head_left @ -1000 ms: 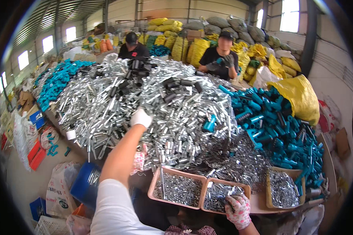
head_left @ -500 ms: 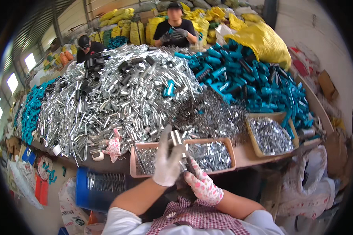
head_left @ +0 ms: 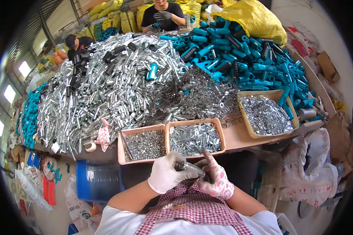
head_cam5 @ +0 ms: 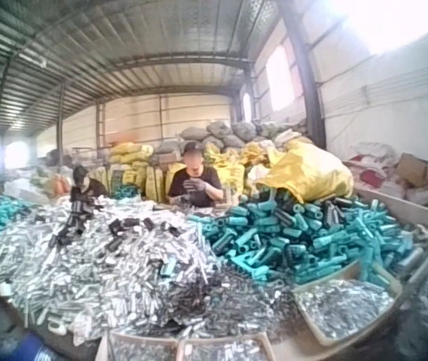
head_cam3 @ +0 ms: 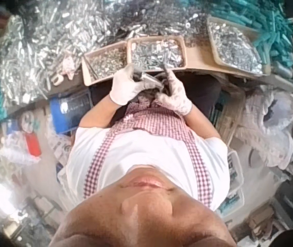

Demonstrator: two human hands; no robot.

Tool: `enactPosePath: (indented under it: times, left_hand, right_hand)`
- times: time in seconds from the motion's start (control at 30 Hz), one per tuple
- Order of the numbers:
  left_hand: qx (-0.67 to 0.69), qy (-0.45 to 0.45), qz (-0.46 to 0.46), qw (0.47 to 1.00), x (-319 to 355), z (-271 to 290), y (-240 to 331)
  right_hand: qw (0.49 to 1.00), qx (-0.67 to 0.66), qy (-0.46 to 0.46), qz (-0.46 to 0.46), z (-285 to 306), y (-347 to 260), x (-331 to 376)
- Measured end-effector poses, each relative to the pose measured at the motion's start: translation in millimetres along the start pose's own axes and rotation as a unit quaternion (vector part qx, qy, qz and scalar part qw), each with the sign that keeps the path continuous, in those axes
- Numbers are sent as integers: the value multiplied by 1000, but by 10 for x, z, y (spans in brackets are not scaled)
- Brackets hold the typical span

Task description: The person assembles tools by inserting metal pins and springs into metal tubes, fitting the tubes into plastic handles, and placing the completed handles into a crate.

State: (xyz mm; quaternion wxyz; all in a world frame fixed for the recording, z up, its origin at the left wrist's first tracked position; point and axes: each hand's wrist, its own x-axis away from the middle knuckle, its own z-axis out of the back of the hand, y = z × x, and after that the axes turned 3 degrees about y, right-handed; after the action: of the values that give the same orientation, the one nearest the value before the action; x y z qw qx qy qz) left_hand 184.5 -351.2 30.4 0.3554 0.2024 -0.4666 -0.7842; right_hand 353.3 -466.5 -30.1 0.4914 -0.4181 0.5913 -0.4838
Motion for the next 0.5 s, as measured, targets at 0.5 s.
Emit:
enactPosePath:
  times: [0.5]
  left_hand:
    - [-266, 15, -7, 964, -863, 240, -95]
  right_hand:
    - [754, -611, 203, -133, 814, -230, -107]
